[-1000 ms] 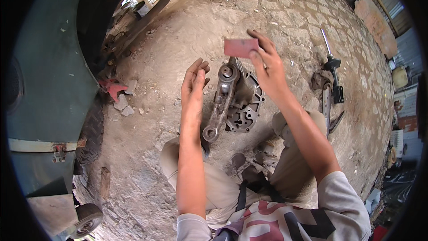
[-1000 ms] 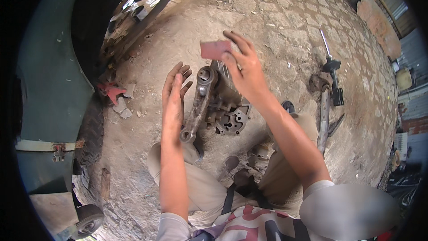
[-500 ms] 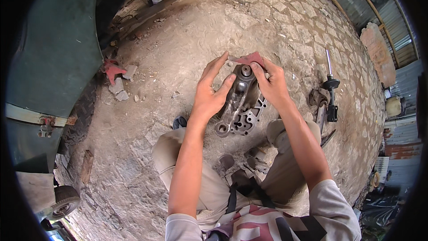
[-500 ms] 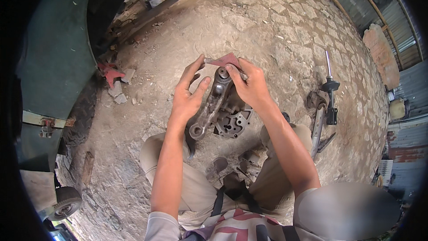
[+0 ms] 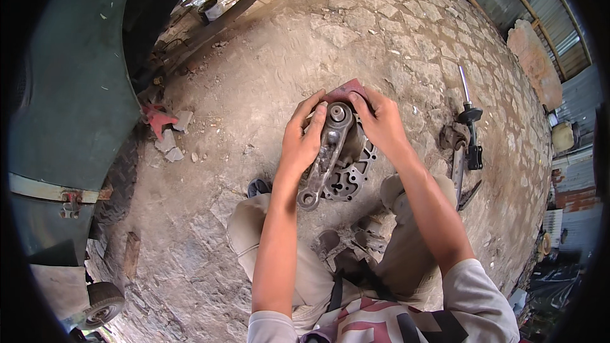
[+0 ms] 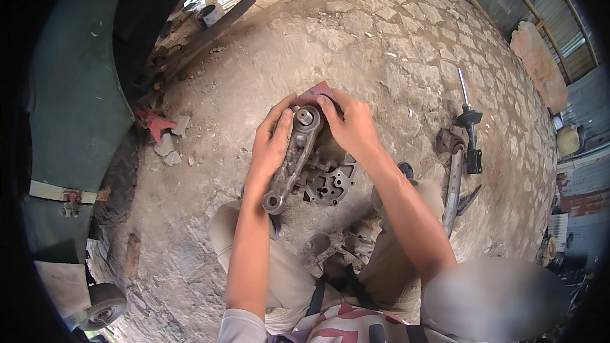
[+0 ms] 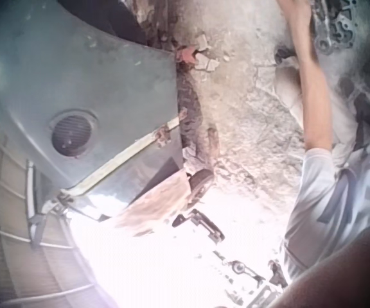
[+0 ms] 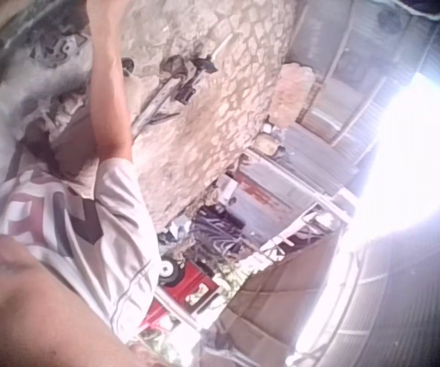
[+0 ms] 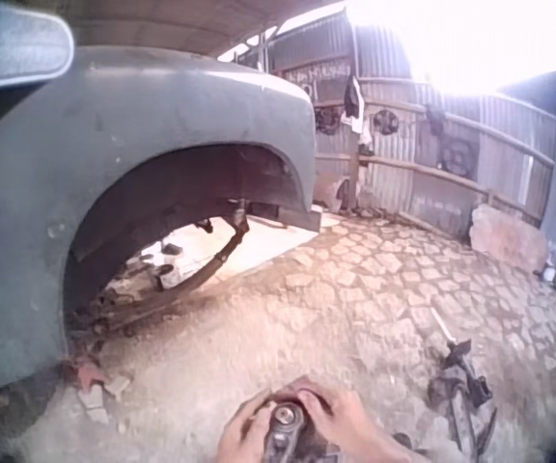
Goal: The person sits on the ground and sands a metal car part using a piece of sandpaper. They repeatedly rub the sandpaper over the surface, rotating the part to reach different areas.
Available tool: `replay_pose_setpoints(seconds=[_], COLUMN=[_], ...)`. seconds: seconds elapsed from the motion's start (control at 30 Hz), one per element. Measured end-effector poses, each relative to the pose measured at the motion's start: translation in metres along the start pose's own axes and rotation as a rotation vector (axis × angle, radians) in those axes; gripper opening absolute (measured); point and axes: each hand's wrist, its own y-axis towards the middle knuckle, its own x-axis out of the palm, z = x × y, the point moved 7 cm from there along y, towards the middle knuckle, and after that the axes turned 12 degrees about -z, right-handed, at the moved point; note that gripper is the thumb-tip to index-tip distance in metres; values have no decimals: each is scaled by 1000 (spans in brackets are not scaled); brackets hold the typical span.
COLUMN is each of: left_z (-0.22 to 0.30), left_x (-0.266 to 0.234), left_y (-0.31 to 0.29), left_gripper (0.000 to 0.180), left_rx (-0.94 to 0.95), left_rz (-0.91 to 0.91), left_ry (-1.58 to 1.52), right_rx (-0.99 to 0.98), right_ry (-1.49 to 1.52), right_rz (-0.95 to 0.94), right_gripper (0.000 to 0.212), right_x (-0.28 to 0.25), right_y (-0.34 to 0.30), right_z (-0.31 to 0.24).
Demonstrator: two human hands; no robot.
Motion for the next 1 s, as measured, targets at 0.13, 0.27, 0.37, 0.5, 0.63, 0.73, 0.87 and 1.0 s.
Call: replay_pose_setpoints(seconds=[0.13, 0.27, 0.37, 0.5, 0.63, 0.73, 0.87, 1.0], left_z=[-9, -19, -37, -38, -28, -44, -49, -40], left_x=[-6, -9, -7, 1, 9, 4, 5, 11], left_y=[2, 10, 18, 19, 23, 23, 17, 15], left_gripper=[32, 23, 27, 27, 25, 27, 26, 23], left_rx=[-34, -27, -74, -102, -131, -139, -247, -242], left_rz=[66, 117, 68, 91, 98, 62, 30, 24], left_ry=[-140, -41, -250, -411, -423, -349, -459, -486], right_rx=[-65, -52, 52, 30, -70, -50, -44, -33], right_ry=[50, 44, -5, 33, 28, 18, -14, 12], right_rz=[16, -1, -82, 3, 21, -16, -21, 0], right_gripper=[31, 33, 33, 32, 31, 30, 31, 31], right_x=[4, 2, 4, 2, 0, 0, 2, 2], right_y=[-2, -5, -5, -8, -2, -5, -8, -8], right_z=[0, -3, 1, 1, 5, 9, 8, 9])
